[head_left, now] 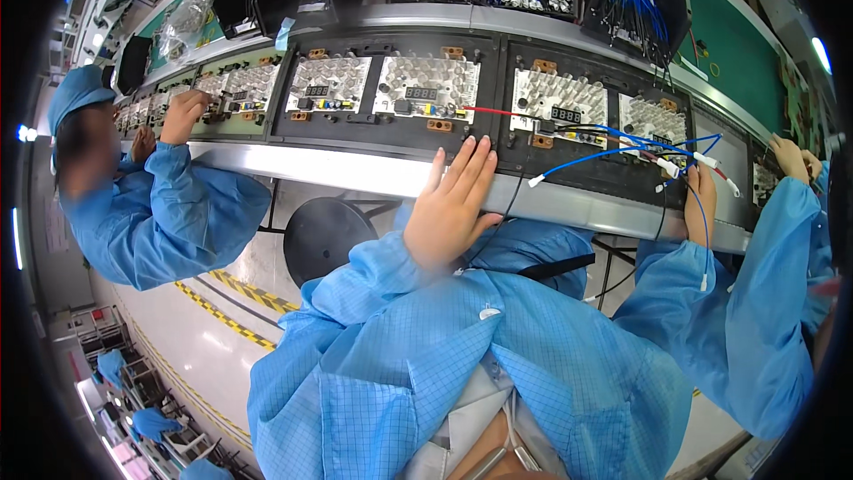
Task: Connecting wires and testing circuit boards on an assembly line.
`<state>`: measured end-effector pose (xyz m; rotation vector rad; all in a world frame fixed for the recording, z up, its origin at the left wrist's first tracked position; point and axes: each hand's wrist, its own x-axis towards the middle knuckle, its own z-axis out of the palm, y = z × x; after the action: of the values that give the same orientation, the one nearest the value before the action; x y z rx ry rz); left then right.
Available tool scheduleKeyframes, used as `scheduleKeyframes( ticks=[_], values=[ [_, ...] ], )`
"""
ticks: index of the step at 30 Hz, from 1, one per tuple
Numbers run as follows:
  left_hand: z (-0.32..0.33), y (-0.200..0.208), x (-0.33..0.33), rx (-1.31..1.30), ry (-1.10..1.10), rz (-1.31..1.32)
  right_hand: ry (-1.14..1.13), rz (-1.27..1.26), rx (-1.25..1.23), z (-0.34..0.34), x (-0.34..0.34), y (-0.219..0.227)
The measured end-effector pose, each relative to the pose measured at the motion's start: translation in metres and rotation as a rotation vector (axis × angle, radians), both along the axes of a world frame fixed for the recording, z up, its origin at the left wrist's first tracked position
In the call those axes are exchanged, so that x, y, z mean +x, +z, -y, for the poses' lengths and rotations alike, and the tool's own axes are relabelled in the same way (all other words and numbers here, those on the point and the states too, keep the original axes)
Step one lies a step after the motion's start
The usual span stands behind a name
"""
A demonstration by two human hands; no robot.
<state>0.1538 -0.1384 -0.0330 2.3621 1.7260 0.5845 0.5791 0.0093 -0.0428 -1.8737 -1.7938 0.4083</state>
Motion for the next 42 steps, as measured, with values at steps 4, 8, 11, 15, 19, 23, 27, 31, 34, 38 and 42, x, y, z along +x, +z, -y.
scheduleKeyframes(
  ticks=[4,8,11,15,19,23,27,31,34,38,42],
  values=[
    [0.001,-0.001,0.007,0.017,0.005,-0.011,0.005,-0.009,-0.005,0.001,0.009,0.002],
    [0.000,0.002,0.013,-0.033,-0.003,-0.042,-0.011,0.031,-0.035,0.001,0.014,0.002],
    [-0.003,0.001,0.020,-0.015,-0.017,-0.038,-0.032,0.029,-0.020,0.000,0.019,0.004],
    [-0.007,0.002,0.028,-0.017,-0.067,-0.014,-0.031,0.141,0.037,-0.004,0.043,-0.003],
    [-0.014,-0.002,0.044,0.031,-0.120,0.025,-0.061,0.005,-0.069,-0.012,0.072,-0.010],
    [-0.024,-0.009,0.064,0.123,-0.187,0.074,0.028,0.361,0.418,0.001,0.078,-0.001],
    [-0.026,-0.009,0.079,0.122,-0.193,0.057,0.211,0.453,0.827,0.045,0.040,0.014],
    [-0.029,-0.007,0.076,0.076,-0.292,0.056,0.027,0.267,0.514,0.114,0.010,0.028],
    [-0.042,0.009,0.035,0.065,-0.398,0.219,0.017,0.261,0.485,0.140,0.014,0.028],
    [-0.055,0.098,-0.074,0.100,-0.142,0.461,0.137,0.074,0.385,0.106,0.130,0.009],
    [-0.111,0.133,-0.206,0.336,0.190,0.504,0.236,0.030,0.403,-0.016,0.235,0.075]
  ],
)
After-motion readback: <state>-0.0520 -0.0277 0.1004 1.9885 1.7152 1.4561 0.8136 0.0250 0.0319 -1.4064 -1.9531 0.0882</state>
